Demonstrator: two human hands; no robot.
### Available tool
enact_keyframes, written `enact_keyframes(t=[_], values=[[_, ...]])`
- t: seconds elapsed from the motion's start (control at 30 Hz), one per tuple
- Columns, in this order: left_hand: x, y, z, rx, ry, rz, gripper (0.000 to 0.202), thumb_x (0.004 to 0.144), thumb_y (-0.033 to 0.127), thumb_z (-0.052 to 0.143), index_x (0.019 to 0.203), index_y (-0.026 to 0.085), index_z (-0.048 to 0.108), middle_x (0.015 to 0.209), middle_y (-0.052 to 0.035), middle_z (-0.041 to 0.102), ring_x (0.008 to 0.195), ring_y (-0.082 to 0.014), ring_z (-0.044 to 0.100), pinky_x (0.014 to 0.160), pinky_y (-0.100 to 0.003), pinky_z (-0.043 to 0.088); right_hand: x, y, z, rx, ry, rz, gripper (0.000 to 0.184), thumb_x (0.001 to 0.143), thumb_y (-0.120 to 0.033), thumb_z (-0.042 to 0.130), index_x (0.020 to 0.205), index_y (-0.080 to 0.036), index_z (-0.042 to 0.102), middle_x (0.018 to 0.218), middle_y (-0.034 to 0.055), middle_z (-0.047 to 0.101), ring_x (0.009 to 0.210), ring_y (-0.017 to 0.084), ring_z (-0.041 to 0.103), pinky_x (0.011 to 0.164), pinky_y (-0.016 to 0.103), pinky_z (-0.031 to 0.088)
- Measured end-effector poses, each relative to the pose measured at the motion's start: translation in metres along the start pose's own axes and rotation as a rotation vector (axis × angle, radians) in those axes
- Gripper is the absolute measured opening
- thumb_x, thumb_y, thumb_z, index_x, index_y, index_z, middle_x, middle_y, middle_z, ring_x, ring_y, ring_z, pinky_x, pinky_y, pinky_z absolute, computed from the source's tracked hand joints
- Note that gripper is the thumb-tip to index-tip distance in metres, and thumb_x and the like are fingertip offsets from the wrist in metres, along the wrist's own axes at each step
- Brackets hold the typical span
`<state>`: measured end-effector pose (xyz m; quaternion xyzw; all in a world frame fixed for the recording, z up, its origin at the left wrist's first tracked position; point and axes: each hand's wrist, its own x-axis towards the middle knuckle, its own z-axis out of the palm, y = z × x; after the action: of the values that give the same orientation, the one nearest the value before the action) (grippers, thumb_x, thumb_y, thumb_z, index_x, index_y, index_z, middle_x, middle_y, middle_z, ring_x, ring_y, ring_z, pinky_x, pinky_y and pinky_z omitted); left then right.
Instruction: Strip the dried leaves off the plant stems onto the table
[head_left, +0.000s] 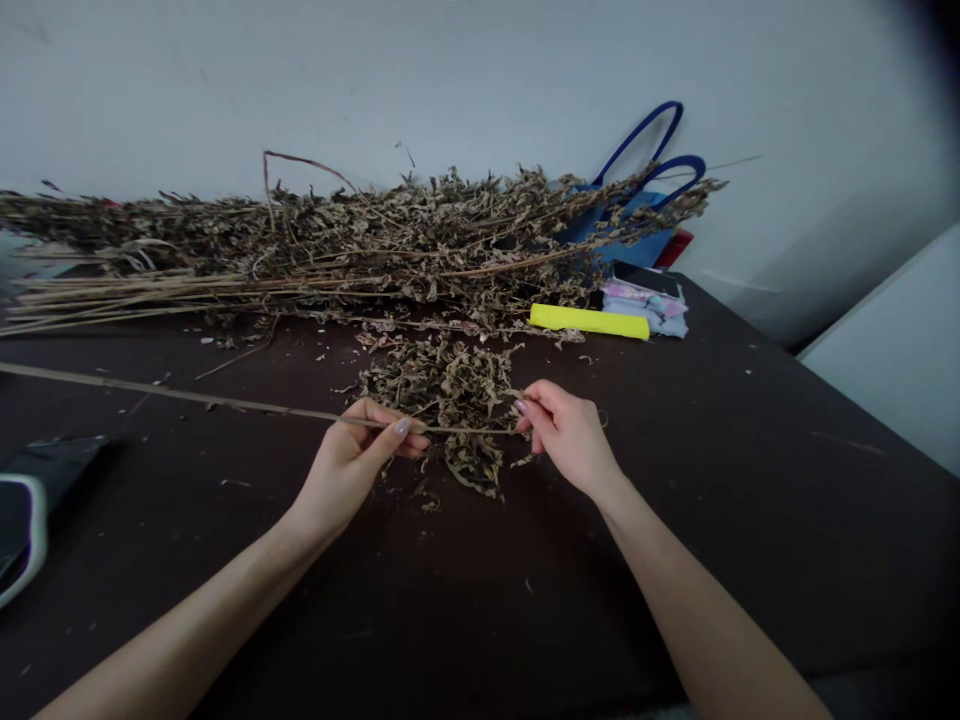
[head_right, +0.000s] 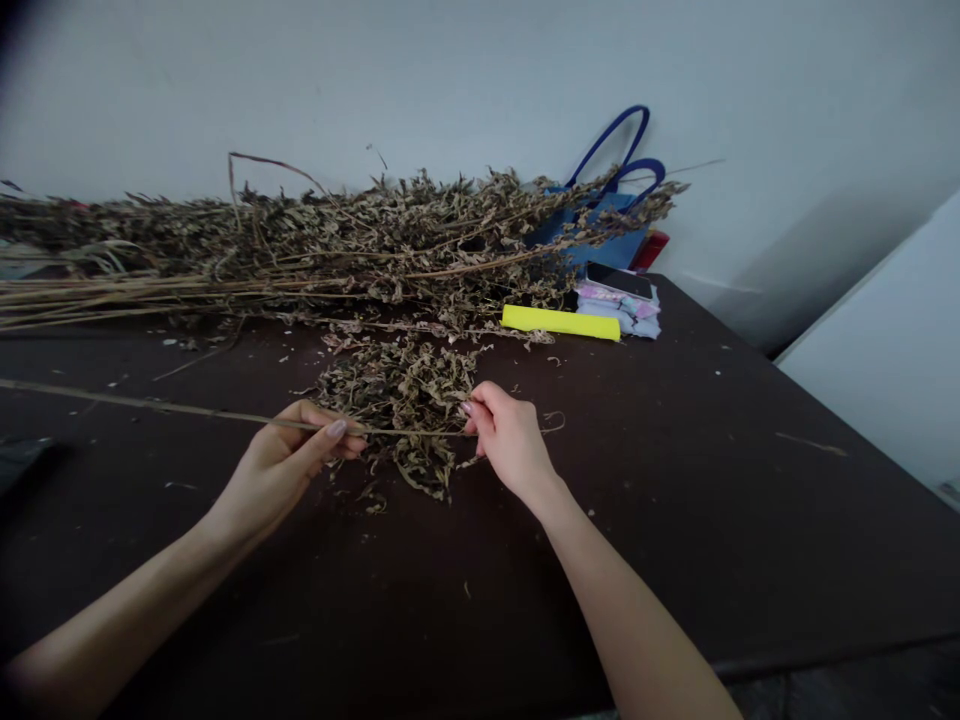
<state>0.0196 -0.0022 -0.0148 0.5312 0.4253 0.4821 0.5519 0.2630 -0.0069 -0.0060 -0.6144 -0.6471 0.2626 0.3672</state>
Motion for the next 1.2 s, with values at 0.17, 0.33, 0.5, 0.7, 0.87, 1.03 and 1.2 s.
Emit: enact_keyframes(t=[0.17, 0.33, 0.5, 0.7, 0.87, 1.03, 1.2], values=[[-0.001, 0.000, 0.002, 0.014, 0.006, 0.000, 0.012, 0.079, 0.024, 0.062, 0.074, 0.014, 0.057, 0.080, -0.0042, 0.064, 0.071, -0.0135, 0.065, 0.069, -0.025, 0.053, 0.003, 0.003, 0.006, 0.458, -0.095, 0.169, 0.016, 0.084, -0.033, 0.050, 0.079, -0.018, 0.048, 0.072, 0.0036, 0.064, 0.046, 0.008, 0.055, 0.037, 0.020, 0.030], [-0.002, -0.001, 0.004, 0.073, -0.004, 0.003, 0.013, 0.080, 0.024, 0.061, 0.074, 0.013, 0.056, 0.080, -0.0041, 0.062, 0.071, -0.0127, 0.064, 0.069, -0.024, 0.053, 0.001, 0.003, 0.013, 0.619, -0.172, 0.178, 0.020, 0.084, -0.036, 0.054, 0.077, -0.018, 0.048, 0.060, -0.0021, 0.055, 0.048, 0.007, 0.050, 0.041, 0.020, 0.030], [-0.001, -0.002, 0.003, 0.040, -0.008, 0.032, 0.012, 0.081, 0.024, 0.060, 0.076, 0.015, 0.055, 0.081, -0.0033, 0.062, 0.073, -0.0132, 0.065, 0.069, -0.025, 0.053, 0.002, 0.005, 0.021, 0.892, -0.205, 0.122, 0.019, 0.083, -0.036, 0.057, 0.076, -0.020, 0.048, 0.050, -0.0074, 0.036, 0.045, 0.006, 0.030, 0.044, 0.022, 0.023], [0.000, -0.001, 0.003, 0.106, -0.021, 0.027, 0.013, 0.081, 0.025, 0.059, 0.074, 0.014, 0.059, 0.080, -0.0047, 0.064, 0.069, -0.0128, 0.065, 0.067, -0.025, 0.053, 0.009, 0.005, 0.015, 1.057, -0.088, 0.110, 0.015, 0.080, -0.032, 0.059, 0.074, -0.022, 0.050, 0.052, -0.0069, 0.028, 0.045, 0.007, 0.026, 0.045, 0.022, 0.023], [0.002, -0.002, -0.001, 0.081, -0.019, 0.024, 0.009, 0.080, 0.024, 0.060, 0.077, 0.015, 0.058, 0.076, -0.0045, 0.066, 0.071, -0.0143, 0.065, 0.067, -0.025, 0.053, 0.014, 0.016, 0.001, 0.686, 0.134, 0.057, 0.013, 0.084, -0.035, 0.052, 0.085, -0.023, 0.056, 0.059, -0.0037, 0.045, 0.049, 0.008, 0.041, 0.046, 0.023, 0.033], [0.002, -0.001, -0.005, 0.082, -0.015, 0.011, 0.011, 0.080, 0.024, 0.061, 0.077, 0.015, 0.056, 0.075, -0.0045, 0.067, 0.069, -0.0138, 0.065, 0.067, -0.025, 0.052, 0.009, 0.019, -0.005, 0.079, -0.040, 0.042, 0.033, 0.086, -0.034, 0.045, 0.115, -0.021, 0.057, 0.091, 0.0069, 0.064, 0.052, 0.010, 0.056, 0.053, 0.027, 0.045], [0.005, 0.001, -0.009, 0.051, 0.010, 0.018, 0.013, 0.080, 0.026, 0.061, 0.076, 0.016, 0.054, 0.073, -0.0033, 0.068, 0.068, -0.0140, 0.065, 0.065, -0.025, 0.052, 0.002, 0.006, -0.019, -0.101, -0.086, -0.026, 0.023, 0.088, -0.032, 0.043, 0.093, -0.021, 0.063, 0.087, 0.0026, 0.067, 0.042, 0.006, 0.050, 0.049, 0.024, 0.044]])
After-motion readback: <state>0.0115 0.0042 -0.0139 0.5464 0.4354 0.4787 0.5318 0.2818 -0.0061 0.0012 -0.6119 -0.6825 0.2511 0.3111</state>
